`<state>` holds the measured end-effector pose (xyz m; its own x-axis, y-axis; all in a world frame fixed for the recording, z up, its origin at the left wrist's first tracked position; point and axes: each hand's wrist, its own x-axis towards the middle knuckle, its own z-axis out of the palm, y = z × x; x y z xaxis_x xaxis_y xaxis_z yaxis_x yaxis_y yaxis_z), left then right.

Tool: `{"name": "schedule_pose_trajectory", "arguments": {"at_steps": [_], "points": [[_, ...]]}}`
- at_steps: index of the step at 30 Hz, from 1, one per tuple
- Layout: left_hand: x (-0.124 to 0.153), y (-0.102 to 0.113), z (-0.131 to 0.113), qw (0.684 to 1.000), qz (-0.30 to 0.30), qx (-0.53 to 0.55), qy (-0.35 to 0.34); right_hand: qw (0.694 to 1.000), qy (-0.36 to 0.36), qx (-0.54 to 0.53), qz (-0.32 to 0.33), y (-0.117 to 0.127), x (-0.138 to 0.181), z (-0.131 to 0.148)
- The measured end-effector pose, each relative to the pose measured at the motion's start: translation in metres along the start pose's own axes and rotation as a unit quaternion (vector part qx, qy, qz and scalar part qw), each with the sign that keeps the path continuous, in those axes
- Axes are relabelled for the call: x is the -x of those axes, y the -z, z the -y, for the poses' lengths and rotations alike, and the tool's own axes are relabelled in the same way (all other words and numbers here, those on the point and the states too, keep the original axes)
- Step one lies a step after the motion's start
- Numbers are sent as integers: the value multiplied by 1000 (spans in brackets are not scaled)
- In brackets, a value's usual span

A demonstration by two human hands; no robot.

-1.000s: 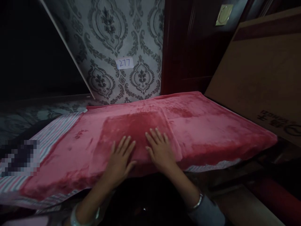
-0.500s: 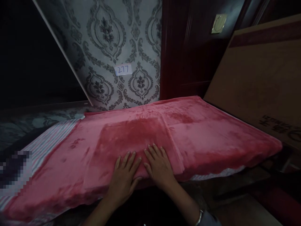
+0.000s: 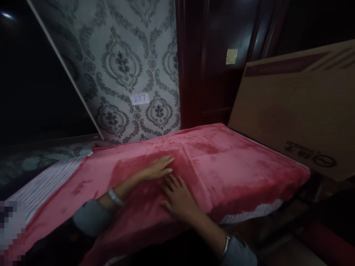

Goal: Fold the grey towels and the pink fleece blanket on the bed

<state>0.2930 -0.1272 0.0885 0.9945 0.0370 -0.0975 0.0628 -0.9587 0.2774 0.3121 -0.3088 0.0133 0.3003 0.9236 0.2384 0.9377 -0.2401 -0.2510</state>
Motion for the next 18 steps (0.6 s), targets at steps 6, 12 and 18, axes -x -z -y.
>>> {"name": "schedule_pose_trajectory", "arguments": {"at_steps": [6, 12, 18], "points": [[-58, -29, 18, 997, 0, -77, 6, 1000, 2, -15, -10, -20, 9, -9], [-83, -33, 46, 999, 15, -46, -24, 998, -5, -41, -51, -30, 13, -8], [-103, -42, 60, 998, -28, -11, -48, 996, 15, -13, -89, -45, 24, -11]]}}
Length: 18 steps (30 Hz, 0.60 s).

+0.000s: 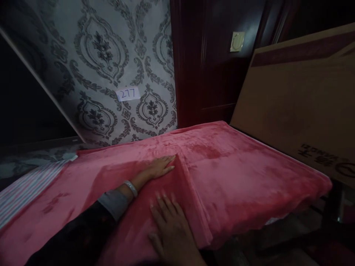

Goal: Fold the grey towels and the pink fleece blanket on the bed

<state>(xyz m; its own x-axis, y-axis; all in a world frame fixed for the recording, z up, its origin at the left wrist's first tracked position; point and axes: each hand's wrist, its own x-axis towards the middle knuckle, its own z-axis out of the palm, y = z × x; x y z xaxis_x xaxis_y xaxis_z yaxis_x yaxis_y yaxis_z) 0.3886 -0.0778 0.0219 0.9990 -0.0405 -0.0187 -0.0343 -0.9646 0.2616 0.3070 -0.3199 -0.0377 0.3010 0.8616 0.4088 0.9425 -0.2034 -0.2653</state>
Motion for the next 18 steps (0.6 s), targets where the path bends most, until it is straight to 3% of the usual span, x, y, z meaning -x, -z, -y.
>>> {"name": "schedule_pose_trajectory", "arguments": {"at_steps": [10, 14, 18], "points": [[4, 1, -10, 999, -1, -22, 28, 994, 16, 37, -101, -16, 25, 4], [7, 9, -20, 998, 2, -46, 35, 999, 4, 22, -49, 5, 28, 9], [25, 33, -24, 1000, -9, -16, -11, 1000, -11, -2, 21, 36, 3, 17]]}}
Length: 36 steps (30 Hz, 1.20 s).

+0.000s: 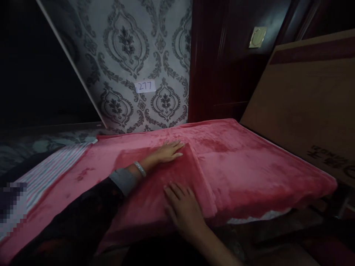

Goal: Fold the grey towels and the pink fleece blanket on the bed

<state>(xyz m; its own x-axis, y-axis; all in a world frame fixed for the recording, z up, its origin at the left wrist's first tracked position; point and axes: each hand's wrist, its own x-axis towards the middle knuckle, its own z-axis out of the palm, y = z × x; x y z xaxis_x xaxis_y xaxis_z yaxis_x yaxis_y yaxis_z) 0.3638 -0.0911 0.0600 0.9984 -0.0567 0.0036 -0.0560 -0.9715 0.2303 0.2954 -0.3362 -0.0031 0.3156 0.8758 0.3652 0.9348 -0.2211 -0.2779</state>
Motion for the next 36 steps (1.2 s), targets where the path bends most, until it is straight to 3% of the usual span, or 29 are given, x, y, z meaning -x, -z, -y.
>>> {"name": "schedule_pose_trajectory", "arguments": {"at_steps": [4, 9, 15, 24, 29, 33, 36], "points": [[33, 18, 17, 999, 6, 49, -18, 995, 69, -36, 55, 13, -47, 15], [63, 3, 45, 999, 20, 0, 43, 978, 145, -79, 130, -4, -80, 22], [65, -19, 50, 999, -1, -3, 53, 969, 121, -126, 172, -14, -76, 18], [63, -20, 54, 999, 6, 9, 53, 954, 123, -174, 211, -13, -38, 24], [66, -19, 44, 998, 11, -7, 68, 945, 96, -166, 263, -9, -14, 33], [73, -6, 38, 998, -5, -21, 58, 936, 95, -156, 302, 15, -27, 43], [89, 13, 47, 998, -13, -39, 54, 938, 143, -146, 279, 27, -59, 57]]}}
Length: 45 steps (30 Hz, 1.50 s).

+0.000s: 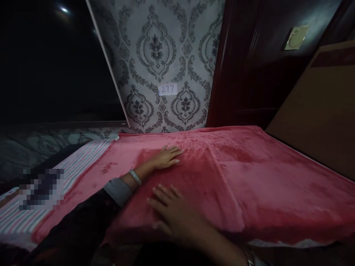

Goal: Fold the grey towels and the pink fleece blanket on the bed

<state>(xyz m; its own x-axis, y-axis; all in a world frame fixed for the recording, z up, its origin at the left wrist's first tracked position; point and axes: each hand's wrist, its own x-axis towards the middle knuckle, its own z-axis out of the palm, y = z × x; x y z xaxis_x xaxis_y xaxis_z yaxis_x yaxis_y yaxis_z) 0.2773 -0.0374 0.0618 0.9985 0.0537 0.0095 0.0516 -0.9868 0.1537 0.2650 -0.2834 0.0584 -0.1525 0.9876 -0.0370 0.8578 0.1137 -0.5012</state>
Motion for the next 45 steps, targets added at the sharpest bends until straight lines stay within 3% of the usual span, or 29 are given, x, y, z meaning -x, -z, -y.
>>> {"name": "schedule_pose_trajectory", "arguments": {"at_steps": [4, 6, 9, 13, 19, 26, 31, 35, 38, 40, 42, 45], "points": [[27, 16, 32, 995, 21, -31, 92, 996, 69, 26, -40, 11, -54, 1], [38, 12, 45, 988, 35, -33, 146, 995, 88, 32, -42, 4, -75, -5], [47, -7, 56, 986, 13, -20, 168, 992, 115, 28, -42, -12, -88, -15], [46, -28, 65, 990, -36, -21, 135, 992, 121, 10, -30, -23, -85, -22], [42, -35, 79, 991, -69, -5, 113, 991, 135, -18, -16, -26, -73, -16], [42, -30, 76, 989, -27, -36, 140, 988, 142, -31, -54, -45, -27, 8], [38, 1, 56, 982, 46, -37, 180, 982, 155, -85, -72, -46, 11, 8], [11, 21, 14, 991, 37, -30, 127, 984, 25, -25, -173, -9, 37, -20], [-31, 16, -32, 999, 45, -9, 27, 974, -80, 74, -196, 17, 48, -52], [-60, 5, -61, 997, 66, 7, -27, 968, -121, 102, -194, 21, 52, -72], [-86, -6, -81, 996, 83, 11, -28, 965, -151, 112, -181, 15, 55, -87], [-110, -22, -93, 996, 86, 14, 3, 962, -170, 111, -180, -3, 58, -101]]}}
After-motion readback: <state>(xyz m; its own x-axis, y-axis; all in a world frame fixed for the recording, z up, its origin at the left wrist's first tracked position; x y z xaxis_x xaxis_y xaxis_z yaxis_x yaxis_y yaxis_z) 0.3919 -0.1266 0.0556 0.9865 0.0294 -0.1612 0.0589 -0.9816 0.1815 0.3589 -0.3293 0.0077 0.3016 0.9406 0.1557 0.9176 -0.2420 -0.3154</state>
